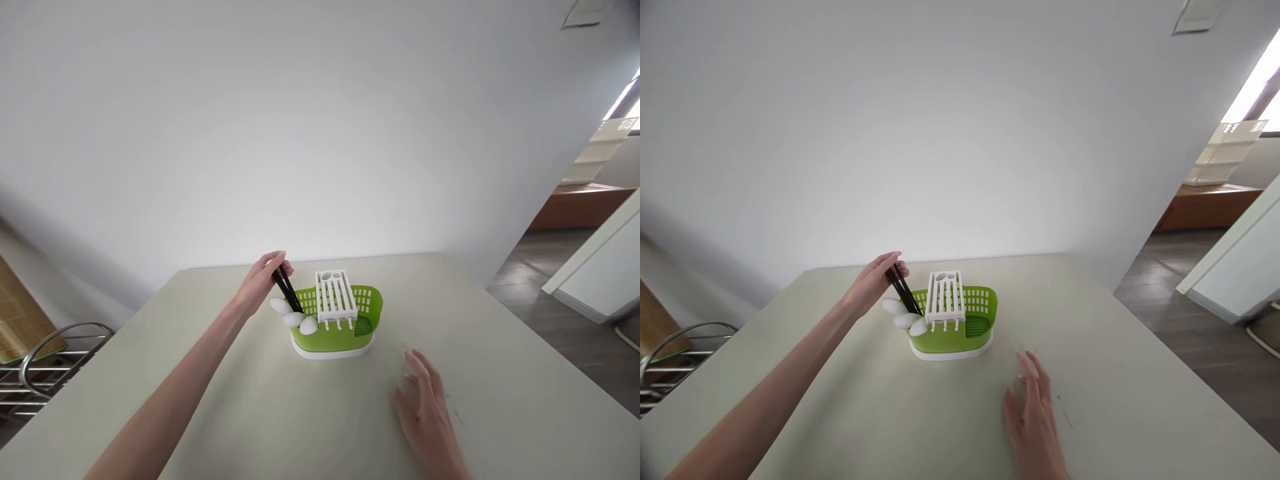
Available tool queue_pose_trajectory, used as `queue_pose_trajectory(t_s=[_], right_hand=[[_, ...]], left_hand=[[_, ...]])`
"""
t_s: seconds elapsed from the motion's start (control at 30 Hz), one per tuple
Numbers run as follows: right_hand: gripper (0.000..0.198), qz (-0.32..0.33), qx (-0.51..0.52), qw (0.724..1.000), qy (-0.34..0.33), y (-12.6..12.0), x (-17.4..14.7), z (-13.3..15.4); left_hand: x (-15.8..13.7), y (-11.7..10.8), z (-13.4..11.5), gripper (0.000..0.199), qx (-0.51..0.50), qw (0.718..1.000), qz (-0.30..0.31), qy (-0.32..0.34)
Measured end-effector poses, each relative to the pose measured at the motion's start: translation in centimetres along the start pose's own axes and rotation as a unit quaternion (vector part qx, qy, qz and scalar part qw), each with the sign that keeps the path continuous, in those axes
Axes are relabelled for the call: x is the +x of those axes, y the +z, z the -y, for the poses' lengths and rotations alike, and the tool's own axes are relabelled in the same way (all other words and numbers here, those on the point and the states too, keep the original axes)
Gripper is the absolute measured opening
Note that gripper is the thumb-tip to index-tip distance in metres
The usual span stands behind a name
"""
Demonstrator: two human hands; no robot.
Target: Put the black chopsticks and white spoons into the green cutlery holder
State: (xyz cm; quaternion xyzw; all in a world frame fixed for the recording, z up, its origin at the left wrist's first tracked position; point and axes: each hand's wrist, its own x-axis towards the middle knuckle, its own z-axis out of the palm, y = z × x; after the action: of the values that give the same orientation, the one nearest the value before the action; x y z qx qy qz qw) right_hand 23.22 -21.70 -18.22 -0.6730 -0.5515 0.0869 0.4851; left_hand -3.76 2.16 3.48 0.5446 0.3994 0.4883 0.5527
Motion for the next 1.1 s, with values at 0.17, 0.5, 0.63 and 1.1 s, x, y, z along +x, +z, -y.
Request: queue_pose_trajectory(t_s=[0.17,0.5,0.63,1.1], right_hand=[[0.042,-0.008,0.000,1.000,0.014,0.0,-0.2,-1.7],[0.035,0.033,-0.019,0.999,0.015,-0.3,0.0,-1.3],[0.034,0.030,-0.014,0.999,0.016,-0.4,0.1,-1.2],[0.034,0.049,-0.013,0.998,0.047,-0.7,0.0,-1.2]], left_hand=[[0.2,2.1,-0.9,0.033,-0.002,1.000,-0.008,0.015],[2.0,4.8,-1.4,0.048,-0.040,0.990,-0.134,0.015],[2.2,4.7,-5.0,0.050,-0.049,0.989,-0.128,0.057],[-5.8,-2.3,-16.1,0.049,0.037,0.928,-0.212,0.304]])
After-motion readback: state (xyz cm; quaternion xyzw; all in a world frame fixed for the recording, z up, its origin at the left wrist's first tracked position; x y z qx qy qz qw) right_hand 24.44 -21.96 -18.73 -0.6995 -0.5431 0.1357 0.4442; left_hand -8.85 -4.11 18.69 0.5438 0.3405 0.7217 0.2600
